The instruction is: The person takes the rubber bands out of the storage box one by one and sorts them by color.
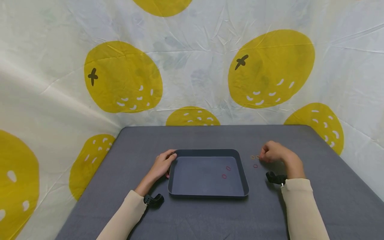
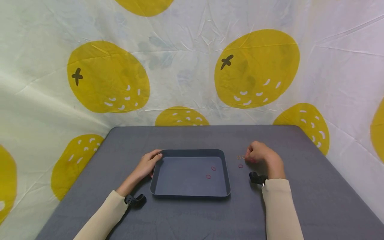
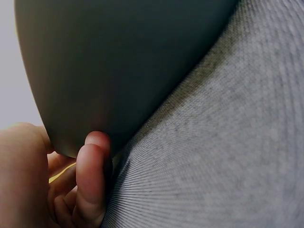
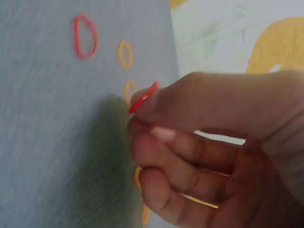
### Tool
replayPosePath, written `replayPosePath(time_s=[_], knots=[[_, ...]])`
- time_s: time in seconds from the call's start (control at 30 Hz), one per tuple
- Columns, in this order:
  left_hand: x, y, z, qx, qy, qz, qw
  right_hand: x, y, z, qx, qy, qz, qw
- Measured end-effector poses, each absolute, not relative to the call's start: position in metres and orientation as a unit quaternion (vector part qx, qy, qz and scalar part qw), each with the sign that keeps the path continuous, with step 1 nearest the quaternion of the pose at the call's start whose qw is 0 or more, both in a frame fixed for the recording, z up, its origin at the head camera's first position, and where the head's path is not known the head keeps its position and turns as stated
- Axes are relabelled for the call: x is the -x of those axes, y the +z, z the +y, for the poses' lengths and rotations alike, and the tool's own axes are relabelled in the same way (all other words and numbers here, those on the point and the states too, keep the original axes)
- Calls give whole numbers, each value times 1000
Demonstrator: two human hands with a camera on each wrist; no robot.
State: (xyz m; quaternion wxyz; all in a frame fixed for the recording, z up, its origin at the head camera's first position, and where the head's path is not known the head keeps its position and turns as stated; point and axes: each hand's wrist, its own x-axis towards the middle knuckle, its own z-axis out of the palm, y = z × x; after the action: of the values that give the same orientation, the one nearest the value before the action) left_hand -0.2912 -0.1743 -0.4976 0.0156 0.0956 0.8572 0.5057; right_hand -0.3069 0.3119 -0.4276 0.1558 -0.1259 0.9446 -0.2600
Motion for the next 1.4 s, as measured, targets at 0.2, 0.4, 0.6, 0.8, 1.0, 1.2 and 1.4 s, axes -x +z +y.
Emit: replayPosePath(time_s=[0.2, 0.4, 0.6, 0.8, 1.0, 1.2, 1.4], knots=[[291, -497, -175, -94, 507, 857, 14, 303, -430, 317, 102, -268, 939, 192], [291, -496, -175, -94, 506, 857, 10, 303, -429, 314, 97, -279, 933, 208], [291, -496, -174, -92, 505, 858, 10, 303, -425, 314, 99, -279, 932, 209], [291, -497, -175, -98, 515, 852, 12, 304, -423, 314, 125, -300, 929, 177], [290, -498, -174, -98, 516, 851, 12, 306, -415, 312, 172, -370, 898, 162], [290, -500, -174, -100, 514, 852, 17, 297, -403, 299, 209, -425, 869, 144], [289, -498, -175, -100, 511, 854, 17, 289, -402, 267, 262, -476, 828, 138]])
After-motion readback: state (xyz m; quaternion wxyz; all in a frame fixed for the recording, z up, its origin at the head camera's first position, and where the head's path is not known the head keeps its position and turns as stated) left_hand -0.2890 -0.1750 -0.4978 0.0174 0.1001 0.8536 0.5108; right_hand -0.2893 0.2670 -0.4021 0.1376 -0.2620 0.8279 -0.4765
